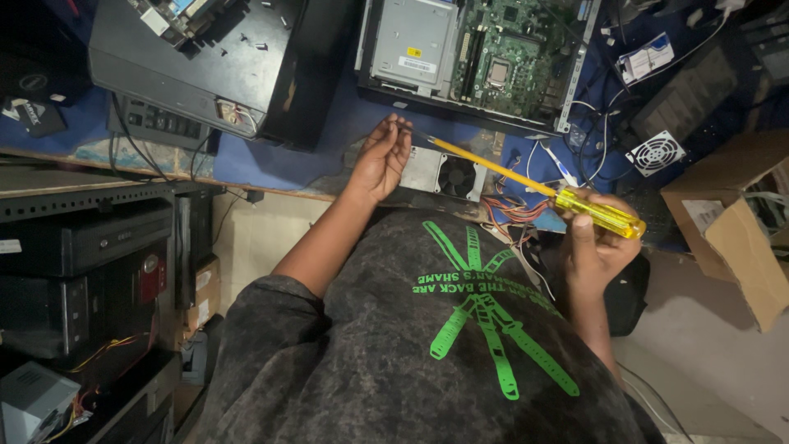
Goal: The person works at a cluttered electronics repair bench, using a yellow-handled screwdriver to remove screws from a desktop power supply unit taken out of an open computer case. They reposition the power supply repeatedly, unscrew its casing, and handle the unit and its cooling fan while opening it.
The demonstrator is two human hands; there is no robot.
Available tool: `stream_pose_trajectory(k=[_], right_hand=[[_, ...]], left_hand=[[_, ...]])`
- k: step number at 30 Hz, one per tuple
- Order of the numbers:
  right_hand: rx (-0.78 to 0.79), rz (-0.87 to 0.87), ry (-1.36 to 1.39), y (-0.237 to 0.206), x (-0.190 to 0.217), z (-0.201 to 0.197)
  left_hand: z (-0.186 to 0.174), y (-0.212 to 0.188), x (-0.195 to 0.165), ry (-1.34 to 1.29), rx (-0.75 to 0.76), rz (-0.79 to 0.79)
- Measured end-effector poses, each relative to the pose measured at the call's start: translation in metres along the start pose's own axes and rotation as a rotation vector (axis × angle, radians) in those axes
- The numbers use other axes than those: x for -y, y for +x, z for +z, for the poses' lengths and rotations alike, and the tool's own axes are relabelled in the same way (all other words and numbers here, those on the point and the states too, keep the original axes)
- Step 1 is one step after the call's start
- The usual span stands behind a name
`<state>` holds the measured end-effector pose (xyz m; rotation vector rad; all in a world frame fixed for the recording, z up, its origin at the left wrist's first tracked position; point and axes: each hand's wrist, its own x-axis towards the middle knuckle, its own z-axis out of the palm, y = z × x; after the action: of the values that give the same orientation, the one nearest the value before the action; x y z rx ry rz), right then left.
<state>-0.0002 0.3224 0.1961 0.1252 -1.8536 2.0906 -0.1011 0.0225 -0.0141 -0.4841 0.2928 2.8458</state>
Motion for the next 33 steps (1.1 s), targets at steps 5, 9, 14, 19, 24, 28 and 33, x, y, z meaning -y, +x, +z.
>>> stream_pose_trajectory(k=[5, 9, 14, 19, 24, 28, 33], right_hand=[[-0.005, 0.0, -0.021, 0.001, -0.001, -0.003], [-0.019, 0.028, 0.066, 0.003, -0.001, -0.001], [-0.098, 0.086, 0.119, 0.002, 0.001, 0.005], [-0.139, 0.093, 0.065, 0.001, 0.0, 0.008], [-0.108, 0.039, 0.026, 0.002, -0.001, 0.006], [-0.111, 0.043, 0.034, 0.003, -0.001, 0.006], [-0.082, 0.031, -0.005, 0.002, 0.0, 0.01]], left_hand=[[-0.003, 0.001, 0.004, 0.006, 0.0, -0.019], [-0.008, 0.003, 0.008, -0.042, 0.014, -0.053], [-0.01, 0.004, 0.011, -0.065, 0.017, -0.055], [-0.005, 0.002, 0.014, -0.071, 0.057, -0.073], [0.002, 0.0, 0.016, -0.047, 0.086, -0.092], [-0.001, 0.002, 0.018, -0.025, 0.084, -0.095], [-0.015, 0.006, 0.02, 0.177, -0.023, -0.15]])
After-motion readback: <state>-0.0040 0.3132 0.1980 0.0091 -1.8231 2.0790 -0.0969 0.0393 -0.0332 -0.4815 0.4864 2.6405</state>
